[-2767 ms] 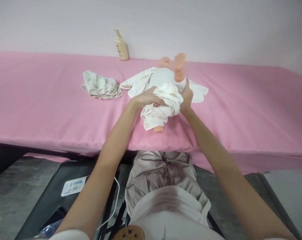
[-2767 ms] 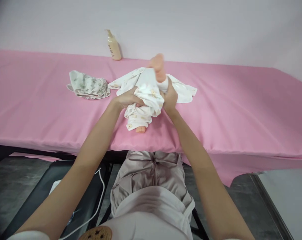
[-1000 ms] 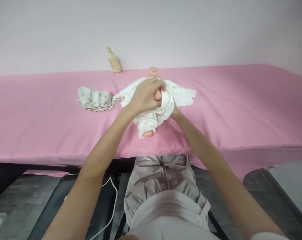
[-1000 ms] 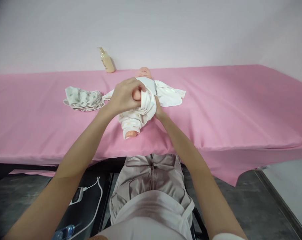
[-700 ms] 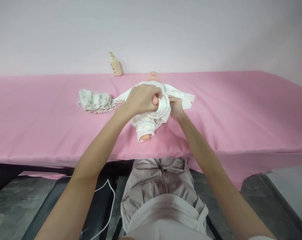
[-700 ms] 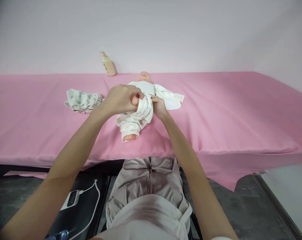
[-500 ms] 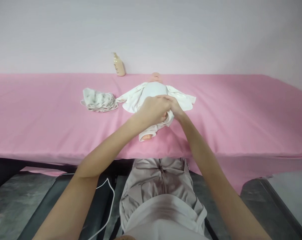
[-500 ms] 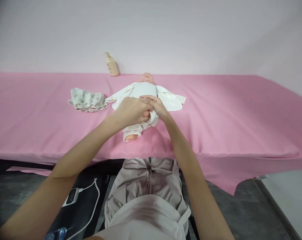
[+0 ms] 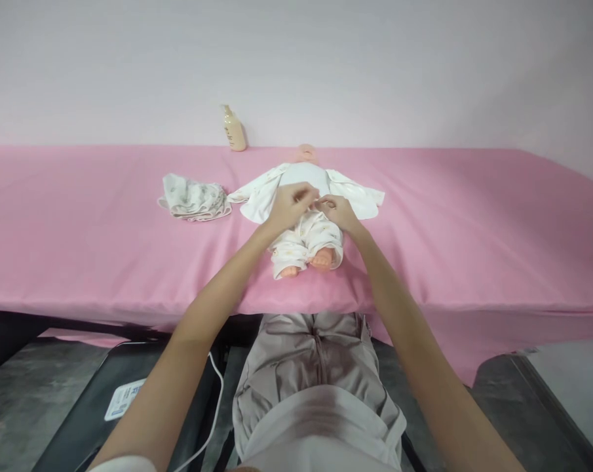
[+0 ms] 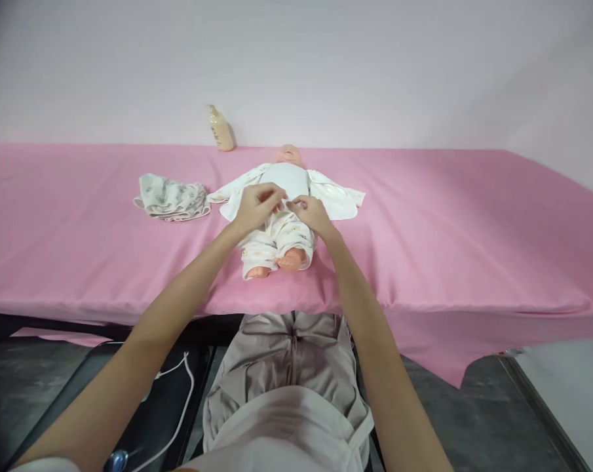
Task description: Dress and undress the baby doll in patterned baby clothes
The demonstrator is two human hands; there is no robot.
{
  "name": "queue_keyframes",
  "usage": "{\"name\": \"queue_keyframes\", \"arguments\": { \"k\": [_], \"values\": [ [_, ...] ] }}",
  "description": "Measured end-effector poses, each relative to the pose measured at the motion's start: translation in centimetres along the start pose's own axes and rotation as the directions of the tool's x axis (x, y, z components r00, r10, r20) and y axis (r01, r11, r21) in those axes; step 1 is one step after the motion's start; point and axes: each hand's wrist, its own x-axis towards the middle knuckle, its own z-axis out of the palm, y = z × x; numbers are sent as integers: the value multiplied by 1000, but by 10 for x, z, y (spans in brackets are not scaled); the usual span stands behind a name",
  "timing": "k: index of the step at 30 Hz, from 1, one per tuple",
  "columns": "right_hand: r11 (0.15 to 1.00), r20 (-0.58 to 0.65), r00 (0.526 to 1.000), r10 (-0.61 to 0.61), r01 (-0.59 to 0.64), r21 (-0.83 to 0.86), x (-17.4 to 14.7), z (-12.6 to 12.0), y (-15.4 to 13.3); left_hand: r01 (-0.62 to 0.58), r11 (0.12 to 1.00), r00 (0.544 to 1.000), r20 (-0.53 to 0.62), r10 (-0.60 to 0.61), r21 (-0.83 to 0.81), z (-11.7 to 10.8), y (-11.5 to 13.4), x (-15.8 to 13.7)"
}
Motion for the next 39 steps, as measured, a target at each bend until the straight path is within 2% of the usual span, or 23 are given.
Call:
{"name": "queue_keyframes", "arguments": {
  "k": [1, 2, 4, 6, 8, 10, 11, 13, 15, 16, 18, 21, 22, 23, 25, 27, 29, 30, 32, 35, 39],
  "values": [
    [1000, 79, 997, 6, -7, 12, -2, -3, -4, 49, 998, 995, -94, -45, 45, 0, -14, 4],
    [999, 165, 986, 13, -18, 30, -4, -7, -7, 90, 990, 990, -114, -77, 107, 1, -26, 7],
    [999, 322, 947, 11, -24, 34, -7, -13, -13, 107, 967, 994, -19, -105, 233, 2, -41, 7],
    [1000, 374, 927, -7, 6, 2, -8, -15, -16, 56, 960, 989, 114, -91, 275, 2, -44, 3],
    [998, 256, 965, -53, 60, -19, -6, -11, -15, 25, 976, 982, 176, -64, 218, 1, -40, -1],
    [983, 39, 989, -143, 146, -107, -5, -3, -13, 99, 994, 979, 174, -107, 53, -2, -36, -2],
    [961, -57, 977, -206, 191, -198, -5, 1, -11, 169, 983, 972, 174, -156, -64, -4, -34, -2],
    [871, -155, 928, -339, 247, -425, -6, 11, -9, 332, 887, 937, 217, -272, -322, -10, -36, -1],
    [750, -160, 884, -440, 263, -607, -7, 18, -6, 457, 723, 888, 301, -346, -518, -15, -41, 0],
    [696, -152, 864, -481, 270, -666, -8, 21, -4, 505, 653, 863, 342, -372, -565, -18, -44, 0],
    [618, -130, 830, -542, 289, -732, -10, 24, -1, 596, 590, 803, 421, -421, -545, -21, -51, 0],
    [583, -103, 809, -578, 321, -746, -13, 23, 1, 677, 626, 708, 575, -411, -387, -26, -56, -3],
    [596, -102, 812, -574, 330, -732, -14, 22, 0, 674, 637, 697, 609, -379, -374, -27, -56, -4],
    [623, -104, 818, -565, 341, -704, -15, 21, -1, 660, 636, 706, 620, -343, -399, -29, -56, -5],
    [717, -88, 849, -522, 381, -584, -17, 17, -5, 623, 601, 755, 587, -293, -501, -31, -56, -6],
    [851, -32, 901, -434, 398, -343, -17, 15, -11, 582, 547, 804, 528, -274, -602, -31, -58, -6],
    [951, 25, 951, -309, 309, -24, -15, 14, -16, 543, 510, 836, 484, -257, -667, -30, -60, -6],
    [966, 42, 972, -233, 227, 122, -13, 14, -18, 521, 502, 851, 463, -247, -690, -29, -61, -6],
    [945, 64, 995, -79, 55, 322, -9, 14, -22, 479, 496, 876, 427, -223, -724, -26, -61, -6],
    [930, 118, 992, 49, -88, 356, -6, 14, -25, 419, 522, 906, 383, -181, -743, -23, -60, -6],
    [962, 232, 971, 62, -120, 244, -9, 11, -28, 413, 593, 899, 413, -144, -692, -26, -58, -7]
  ]
}}
